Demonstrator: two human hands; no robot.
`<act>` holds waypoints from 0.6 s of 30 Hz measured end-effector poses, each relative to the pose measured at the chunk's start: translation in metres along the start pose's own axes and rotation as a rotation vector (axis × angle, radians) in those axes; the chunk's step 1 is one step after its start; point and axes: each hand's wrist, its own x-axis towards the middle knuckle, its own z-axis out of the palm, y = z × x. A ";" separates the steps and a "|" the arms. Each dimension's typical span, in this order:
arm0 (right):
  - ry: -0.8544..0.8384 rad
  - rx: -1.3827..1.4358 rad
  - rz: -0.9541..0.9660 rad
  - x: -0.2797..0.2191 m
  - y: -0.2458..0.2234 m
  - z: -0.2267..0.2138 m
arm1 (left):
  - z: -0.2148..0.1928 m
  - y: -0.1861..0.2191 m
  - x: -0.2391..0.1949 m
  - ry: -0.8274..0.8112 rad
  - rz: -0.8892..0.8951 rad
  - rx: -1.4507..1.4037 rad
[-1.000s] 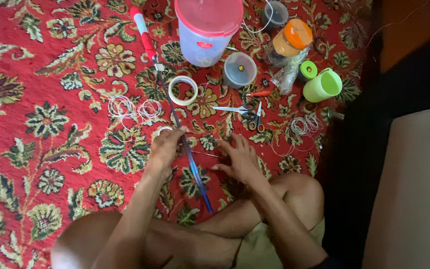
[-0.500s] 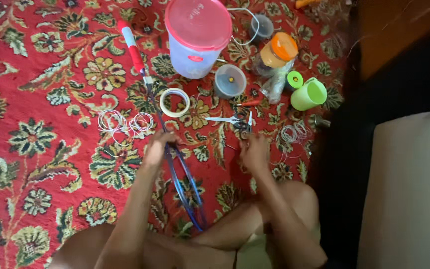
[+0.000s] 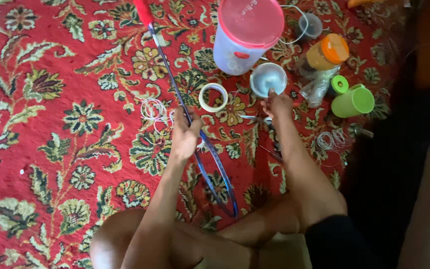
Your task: The person sits on a rug and assembles a fishing net by threading a white string through a blue circular hoop. They use a small tool to pull the string through the hoop and secure it with a knot. The person also handles a container of black beads and a roll of tape.
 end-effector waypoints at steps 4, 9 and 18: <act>-0.076 -0.534 -0.459 -0.147 -0.066 -0.011 | 0.006 0.029 -0.011 -0.017 0.069 0.022; -0.769 -0.668 -0.300 -0.206 -0.066 -0.060 | 0.013 0.048 -0.022 -0.028 0.211 0.075; -0.417 -1.186 -0.614 -0.208 -0.020 -0.032 | 0.025 0.012 -0.027 -0.019 0.275 0.155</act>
